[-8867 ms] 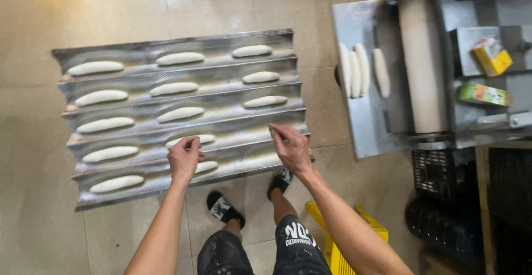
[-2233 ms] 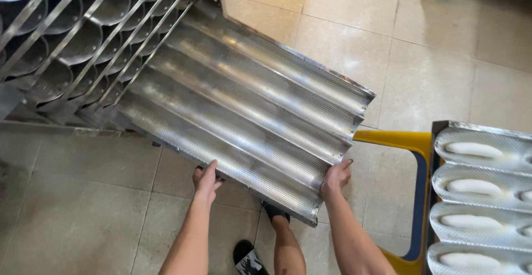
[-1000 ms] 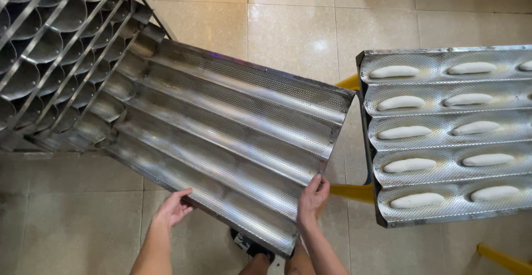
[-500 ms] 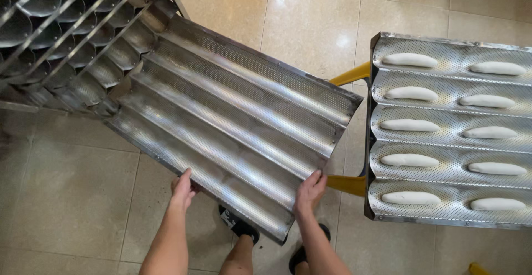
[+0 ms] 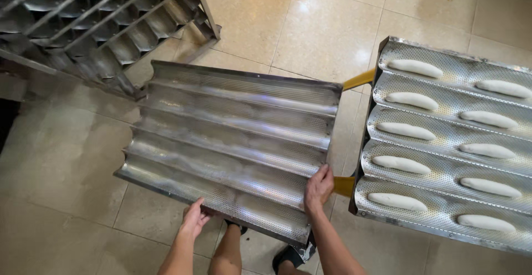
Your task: The person picks up dough balls from a tray and feeds them one at a time into a dough processing machine, then takes the resulting elongated dough shapes and arranges them into rows on a metal baking rack, occasionally moving the rack to a different position.
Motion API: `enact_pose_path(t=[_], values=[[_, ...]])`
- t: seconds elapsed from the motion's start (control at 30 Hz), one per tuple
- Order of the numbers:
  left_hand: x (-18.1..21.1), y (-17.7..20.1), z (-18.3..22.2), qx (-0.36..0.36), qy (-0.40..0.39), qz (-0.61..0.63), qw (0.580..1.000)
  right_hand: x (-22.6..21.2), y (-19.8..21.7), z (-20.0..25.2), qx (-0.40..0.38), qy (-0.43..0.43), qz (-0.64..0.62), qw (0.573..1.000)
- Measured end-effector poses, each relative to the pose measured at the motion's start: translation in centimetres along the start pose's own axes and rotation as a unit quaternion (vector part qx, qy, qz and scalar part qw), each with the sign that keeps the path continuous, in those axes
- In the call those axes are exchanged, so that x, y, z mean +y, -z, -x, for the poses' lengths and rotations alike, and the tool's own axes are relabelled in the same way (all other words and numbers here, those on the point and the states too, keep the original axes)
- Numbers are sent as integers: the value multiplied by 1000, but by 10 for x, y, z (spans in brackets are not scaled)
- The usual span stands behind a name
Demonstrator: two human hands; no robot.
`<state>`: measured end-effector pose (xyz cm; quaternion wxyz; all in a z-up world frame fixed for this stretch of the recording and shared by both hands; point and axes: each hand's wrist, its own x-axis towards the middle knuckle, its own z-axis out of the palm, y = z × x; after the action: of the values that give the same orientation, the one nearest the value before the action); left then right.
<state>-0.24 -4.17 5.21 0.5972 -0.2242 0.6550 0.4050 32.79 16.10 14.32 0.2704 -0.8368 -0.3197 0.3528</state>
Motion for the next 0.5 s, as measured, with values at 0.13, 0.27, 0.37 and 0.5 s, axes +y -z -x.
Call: enact_pose_path(t=[0.13,0.27,0.37,0.5], values=[[2,2,69,-7,-43,70,997,-75,27,29,-11,83,43,996],[-9,-28,144,-16,-35,128,991,-133,93,29,-14,141,40,989],[-19,-55,197,-34,-40,159,986,-150,159,6,2,172,39,984],[-39,-112,249,-9,-8,138,990,-150,264,-33,6,130,-1,991]])
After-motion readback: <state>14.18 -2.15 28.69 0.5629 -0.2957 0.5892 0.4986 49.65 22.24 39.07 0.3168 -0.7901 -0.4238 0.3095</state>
